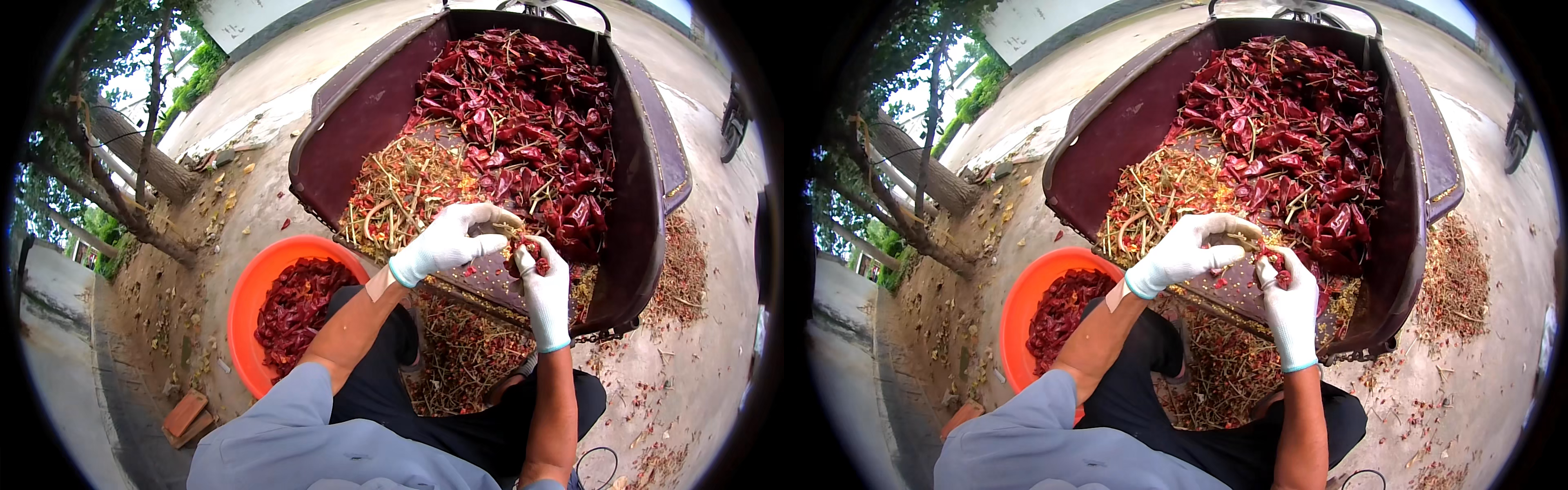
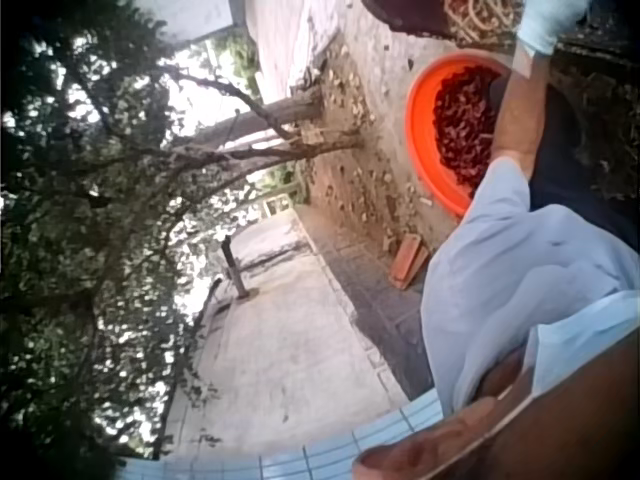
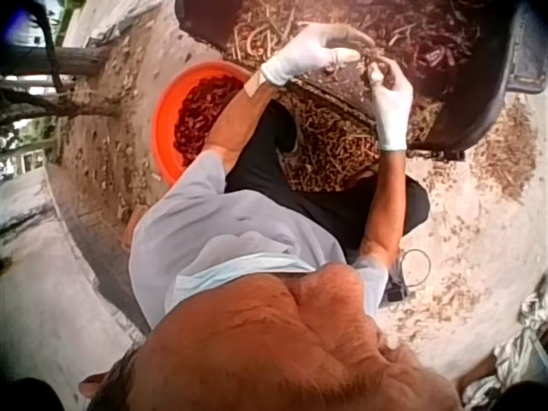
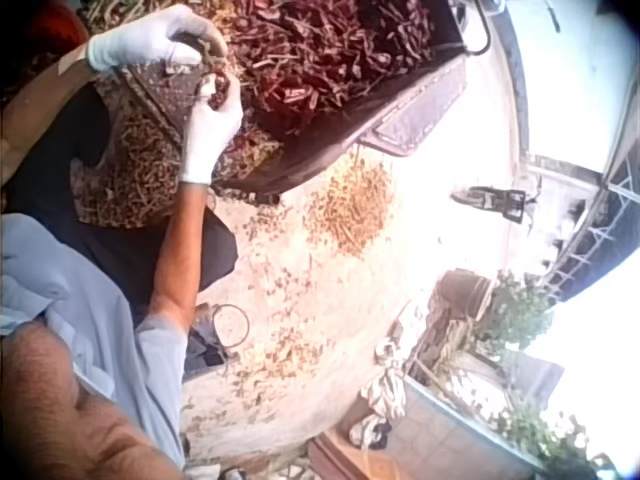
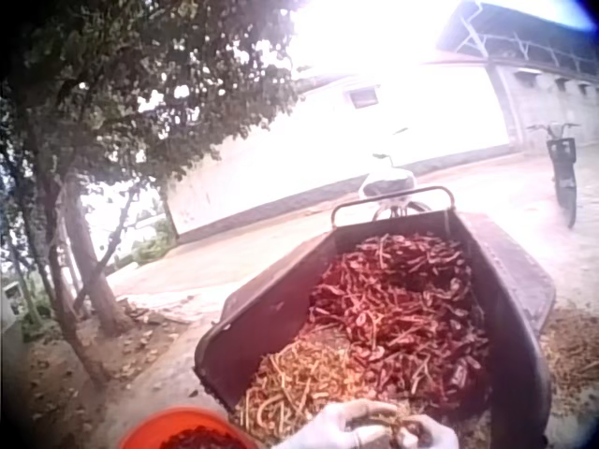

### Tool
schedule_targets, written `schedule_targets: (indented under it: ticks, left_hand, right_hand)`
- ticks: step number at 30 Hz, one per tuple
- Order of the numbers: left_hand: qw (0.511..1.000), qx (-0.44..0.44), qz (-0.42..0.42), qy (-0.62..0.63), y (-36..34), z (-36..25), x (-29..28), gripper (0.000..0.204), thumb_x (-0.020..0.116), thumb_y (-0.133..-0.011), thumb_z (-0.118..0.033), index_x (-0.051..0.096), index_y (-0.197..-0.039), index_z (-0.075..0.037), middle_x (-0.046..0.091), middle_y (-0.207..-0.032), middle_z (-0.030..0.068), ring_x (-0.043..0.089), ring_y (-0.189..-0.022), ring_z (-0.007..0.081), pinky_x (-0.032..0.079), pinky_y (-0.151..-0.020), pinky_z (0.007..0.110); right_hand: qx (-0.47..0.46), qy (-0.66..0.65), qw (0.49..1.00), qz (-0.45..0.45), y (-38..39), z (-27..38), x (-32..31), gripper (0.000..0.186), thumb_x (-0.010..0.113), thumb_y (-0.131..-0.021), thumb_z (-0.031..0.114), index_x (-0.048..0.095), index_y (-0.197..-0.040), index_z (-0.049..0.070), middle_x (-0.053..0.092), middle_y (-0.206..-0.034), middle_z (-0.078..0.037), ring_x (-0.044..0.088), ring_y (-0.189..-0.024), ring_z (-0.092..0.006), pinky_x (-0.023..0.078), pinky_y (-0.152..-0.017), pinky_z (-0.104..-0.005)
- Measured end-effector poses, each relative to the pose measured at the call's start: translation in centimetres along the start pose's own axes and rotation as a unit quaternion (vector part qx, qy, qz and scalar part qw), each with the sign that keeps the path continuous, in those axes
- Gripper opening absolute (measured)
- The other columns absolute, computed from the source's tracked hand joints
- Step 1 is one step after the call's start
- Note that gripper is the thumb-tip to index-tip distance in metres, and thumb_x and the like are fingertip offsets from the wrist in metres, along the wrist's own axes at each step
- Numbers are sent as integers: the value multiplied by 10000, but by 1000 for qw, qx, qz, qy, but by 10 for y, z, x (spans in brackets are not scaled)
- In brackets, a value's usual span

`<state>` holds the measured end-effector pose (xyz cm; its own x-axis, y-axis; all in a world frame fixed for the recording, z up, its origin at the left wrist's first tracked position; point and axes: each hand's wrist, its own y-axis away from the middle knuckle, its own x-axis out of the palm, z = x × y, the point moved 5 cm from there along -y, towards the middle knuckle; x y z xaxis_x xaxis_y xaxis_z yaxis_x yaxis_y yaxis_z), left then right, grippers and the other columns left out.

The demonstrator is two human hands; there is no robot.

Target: The person breaks open dried peppers by hand and cuts them using scissors, separating the pepper skins into a plastic tub while the stems and seeds remain in a vehicle.

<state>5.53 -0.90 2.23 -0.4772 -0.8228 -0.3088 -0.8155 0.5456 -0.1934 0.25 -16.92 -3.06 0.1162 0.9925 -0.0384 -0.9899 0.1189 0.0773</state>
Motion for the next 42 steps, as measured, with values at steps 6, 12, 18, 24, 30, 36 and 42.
schedule_targets:
  ticks: [6,12,18,24,30,36,42]
  left_hand:
    - [975,94,-66,-188,3,-7,3,126,717,-896,-106,735,-976,-10,708,-807,92,693,-706,146,533,-636,287]
    - [975,69,-108,-182,6,5,10,146,697,-921,-135,719,-945,7,674,-715,72,656,-629,117,502,-574,257]
    - [880,-110,-257,384,-7,60,-13,193,605,-1009,-211,653,-954,-32,625,-756,8,539,-594,67,408,-503,211]
    - [933,-145,-249,217,-10,55,-64,306,618,-1003,-341,648,-885,-60,635,-723,33,600,-661,104,489,-573,253]
    - [901,-104,-133,-401,-18,27,-18,373,687,-896,-437,745,-848,-72,713,-804,135,693,-730,265,521,-670,401]
    - [887,-21,-29,-460,-28,30,38,301,728,-829,-416,739,-929,-132,705,-890,62,703,-844,248,543,-759,381]
    - [878,31,-20,-477,-41,44,78,241,712,-866,-334,722,-1008,-139,693,-929,81,694,-896,278,544,-755,406]
  right_hand:
    - [-238,209,946,-74,5,10,3,227,683,-905,107,655,-1120,37,686,-1030,-92,675,-946,-265,525,-852,-335]
    - [52,-125,986,93,11,1,14,155,630,-977,158,655,-1053,26,651,-797,-10,616,-653,-88,501,-547,-240]
    - [81,-81,977,180,32,11,42,159,653,-966,204,669,-1015,53,656,-794,-27,592,-635,-77,469,-524,-243]
    - [85,-125,970,189,35,12,38,187,626,-989,223,657,-1034,44,658,-801,-11,592,-637,-65,465,-518,-219]
    - [87,-174,952,238,41,32,28,211,629,-985,233,654,-1063,39,682,-868,-5,583,-621,-49,449,-516,-188]
    - [86,-88,930,346,44,18,33,214,664,-970,233,674,-1092,58,682,-915,-11,630,-746,-79,545,-586,-238]
    - [84,-85,931,344,45,25,22,187,670,-963,224,688,-1047,58,662,-842,12,597,-630,-59,513,-549,-218]
